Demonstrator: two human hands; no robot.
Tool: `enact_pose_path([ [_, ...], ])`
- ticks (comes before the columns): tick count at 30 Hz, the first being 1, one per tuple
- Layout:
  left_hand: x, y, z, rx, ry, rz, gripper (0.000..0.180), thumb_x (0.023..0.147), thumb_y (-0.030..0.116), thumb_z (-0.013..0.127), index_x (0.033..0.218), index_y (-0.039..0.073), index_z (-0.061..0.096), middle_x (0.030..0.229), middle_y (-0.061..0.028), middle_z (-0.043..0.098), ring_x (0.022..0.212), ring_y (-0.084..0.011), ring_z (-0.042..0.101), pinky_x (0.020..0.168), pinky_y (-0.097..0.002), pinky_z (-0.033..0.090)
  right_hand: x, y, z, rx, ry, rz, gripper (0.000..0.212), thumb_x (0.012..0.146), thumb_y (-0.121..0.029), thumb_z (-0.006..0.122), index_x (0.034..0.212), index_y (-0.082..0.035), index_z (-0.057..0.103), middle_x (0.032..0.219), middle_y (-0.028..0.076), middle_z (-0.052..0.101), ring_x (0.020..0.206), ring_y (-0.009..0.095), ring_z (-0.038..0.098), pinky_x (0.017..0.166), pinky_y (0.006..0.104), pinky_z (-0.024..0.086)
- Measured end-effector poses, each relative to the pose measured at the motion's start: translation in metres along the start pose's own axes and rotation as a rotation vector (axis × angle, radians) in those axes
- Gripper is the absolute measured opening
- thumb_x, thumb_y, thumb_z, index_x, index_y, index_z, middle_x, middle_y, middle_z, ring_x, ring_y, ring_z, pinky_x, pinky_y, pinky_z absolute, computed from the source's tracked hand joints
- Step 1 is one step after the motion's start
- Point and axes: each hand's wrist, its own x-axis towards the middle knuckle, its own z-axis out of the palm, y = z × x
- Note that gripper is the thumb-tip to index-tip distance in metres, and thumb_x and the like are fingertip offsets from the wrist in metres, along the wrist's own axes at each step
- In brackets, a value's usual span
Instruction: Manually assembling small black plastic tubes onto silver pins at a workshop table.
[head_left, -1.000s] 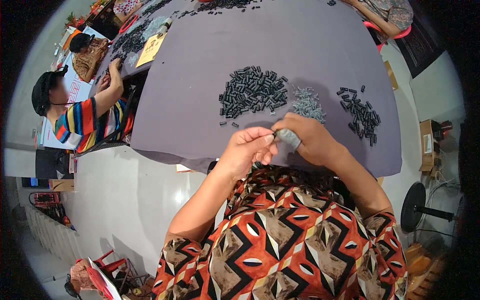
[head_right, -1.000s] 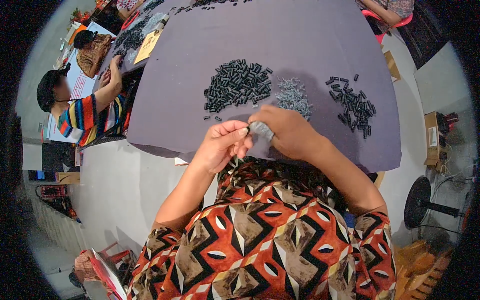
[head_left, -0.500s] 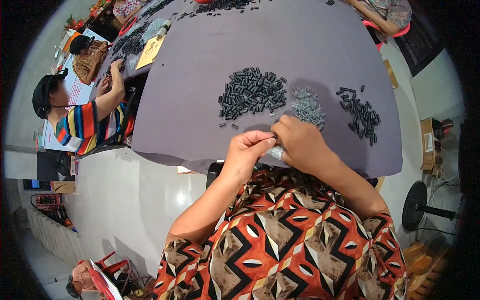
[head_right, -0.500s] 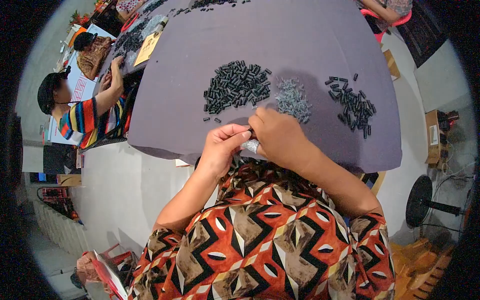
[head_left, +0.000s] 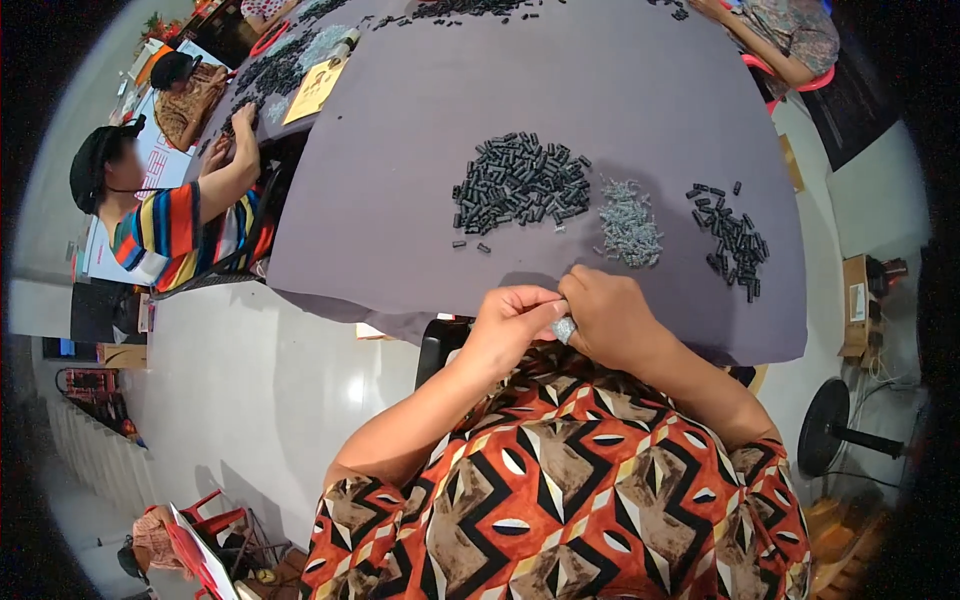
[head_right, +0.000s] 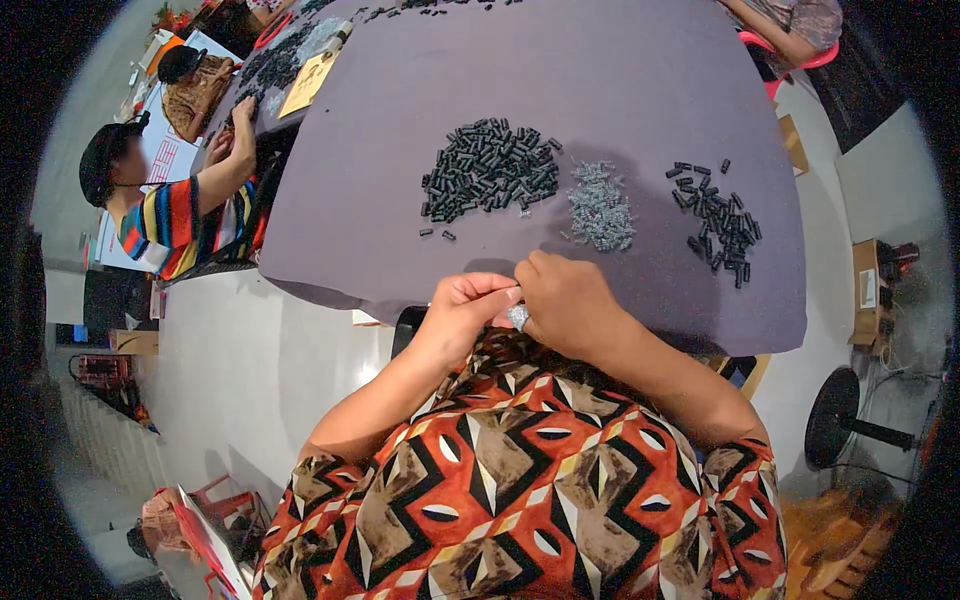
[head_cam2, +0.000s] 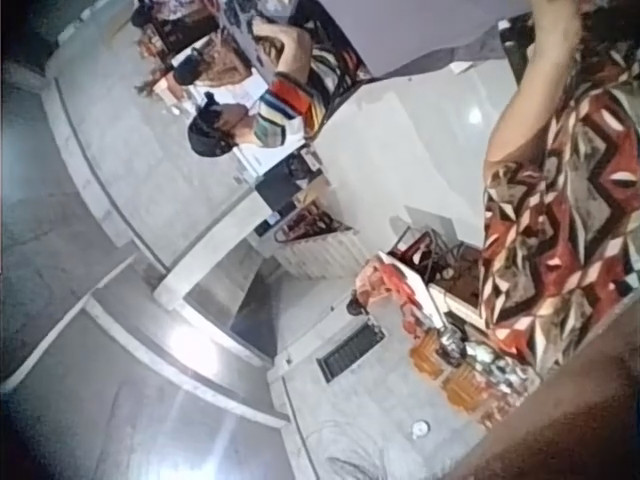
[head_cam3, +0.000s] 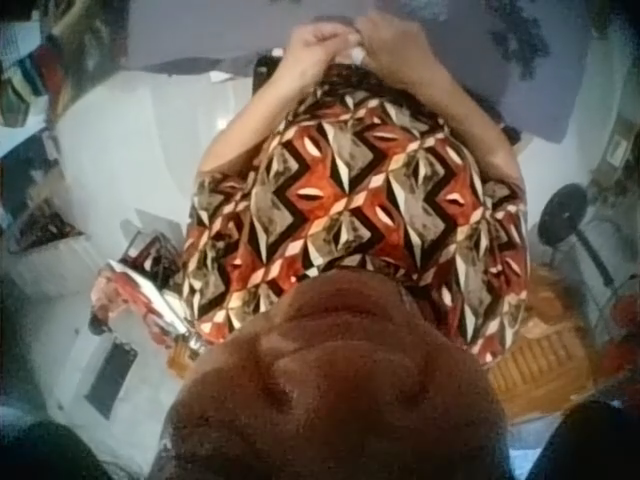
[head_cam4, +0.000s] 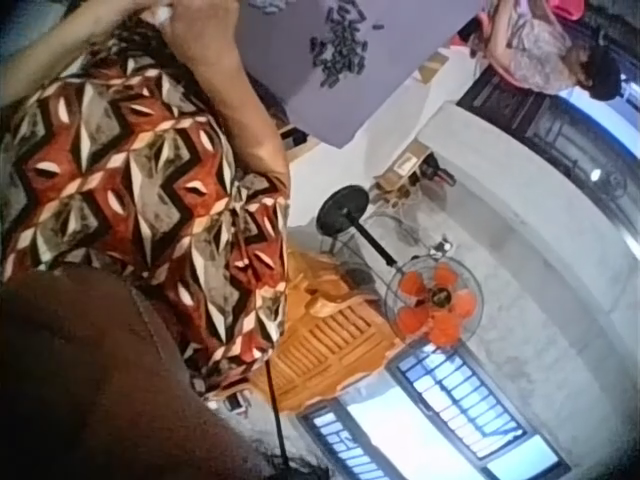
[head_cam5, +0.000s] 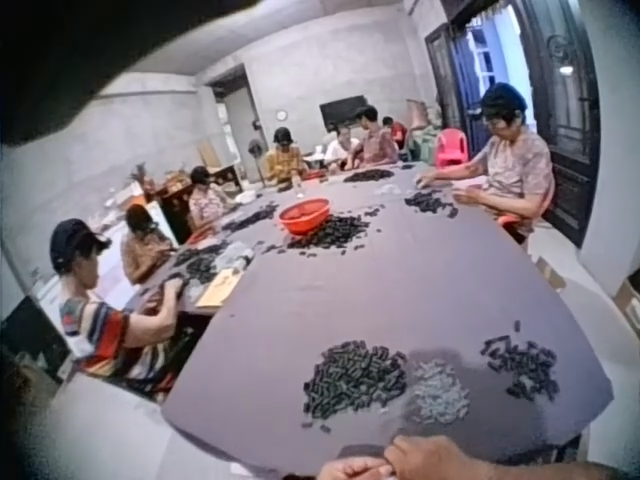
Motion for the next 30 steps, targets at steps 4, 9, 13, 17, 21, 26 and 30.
enact_pose_path([
  [4, 0.006, 0.001, 0.006, -0.022, 0.007, -0.029, 0.015, 0.094, 0.009, 0.062, 0.102, -0.001, 0.07, 0.093, -0.0011, 0.069, 0.078, -0.0061, 0.063, 0.068, -0.0206, 0.052, -0.005, 0.005, 0.002, 0.003, 0.008, 0.012, 0.033, 0.074, -0.029, 0.075, 0.081, -0.004, 0.054, 0.078, 0.011, 0.056, 0.072, 0.032, 0.062, 0.061, 0.0418, 0.051],
  [9, -0.003, 0.005, 0.01, 0.193, 0.013, 0.197, 0.018, 0.096, 0.013, 0.061, 0.105, -0.001, 0.068, 0.09, -0.0007, 0.068, 0.08, -0.0062, 0.06, 0.072, -0.0216, 0.049, -0.014, 0.012, -0.014, 0.085, 0.038, 0.083, 0.027, 0.081, -0.029, 0.07, 0.084, -0.005, 0.058, 0.081, 0.014, 0.058, 0.073, 0.034, 0.062, 0.063, 0.0448, 0.05],
  [13, 0.0, 0.047, -0.032, 0.787, 0.489, 0.528, 0.013, 0.089, 0.007, 0.065, 0.1, 0.001, 0.066, 0.092, -0.007, 0.061, 0.08, -0.0129, 0.057, 0.071, -0.0291, 0.048, -0.028, 0.049, -0.06, -0.044, 0.192, 0.419, 0.021, 0.085, -0.023, 0.067, 0.093, -0.006, 0.06, 0.09, 0.015, 0.061, 0.081, 0.036, 0.062, 0.07, 0.0443, 0.05],
  [17, 0.013, 0.05, -0.068, 1.09, 0.568, 0.503, 0.015, 0.082, 0.002, 0.069, 0.096, 0.001, 0.065, 0.085, -0.0086, 0.057, 0.069, -0.0172, 0.054, 0.066, -0.0284, 0.045, -0.048, 0.09, -0.088, -0.157, 0.244, 0.578, 0.026, 0.084, -0.017, 0.068, 0.104, -0.003, 0.059, 0.095, 0.015, 0.061, 0.088, 0.036, 0.063, 0.074, 0.0441, 0.049],
  [21, 0.021, 0.044, -0.078, 1.188, 0.516, 0.506, 0.012, 0.082, 0.003, 0.069, 0.093, 0.001, 0.065, 0.082, -0.0104, 0.056, 0.068, -0.0208, 0.055, 0.065, -0.0313, 0.046, -0.056, 0.108, -0.093, -0.247, 0.279, 0.576, 0.033, 0.082, -0.012, 0.07, 0.112, -0.003, 0.06, 0.098, 0.016, 0.061, 0.09, 0.037, 0.063, 0.077, 0.0423, 0.05],
  [26, 0.019, 0.041, -0.063, 1.273, 0.524, 0.483, 0.008, 0.083, 0.008, 0.067, 0.091, 0.005, 0.066, 0.09, -0.0133, 0.062, 0.082, -0.0337, 0.062, 0.071, -0.04, 0.05, -0.034, 0.085, -0.077, -0.115, 0.305, 0.451, 0.028, 0.082, -0.015, 0.069, 0.108, -0.006, 0.061, 0.098, 0.014, 0.062, 0.091, 0.035, 0.063, 0.076, 0.0409, 0.051],
  [30, 0.031, 0.034, -0.048, 1.252, 0.465, 0.608, 0.009, 0.082, 0.008, 0.067, 0.09, 0.004, 0.066, 0.09, -0.0127, 0.063, 0.085, -0.0344, 0.062, 0.072, -0.0421, 0.051, -0.002, 0.051, -0.042, -0.059, 0.132, 0.195, 0.017, 0.08, -0.012, 0.068, 0.093, -0.004, 0.061, 0.089, 0.013, 0.058, 0.082, 0.035, 0.061, 0.071, 0.0426, 0.05],
])
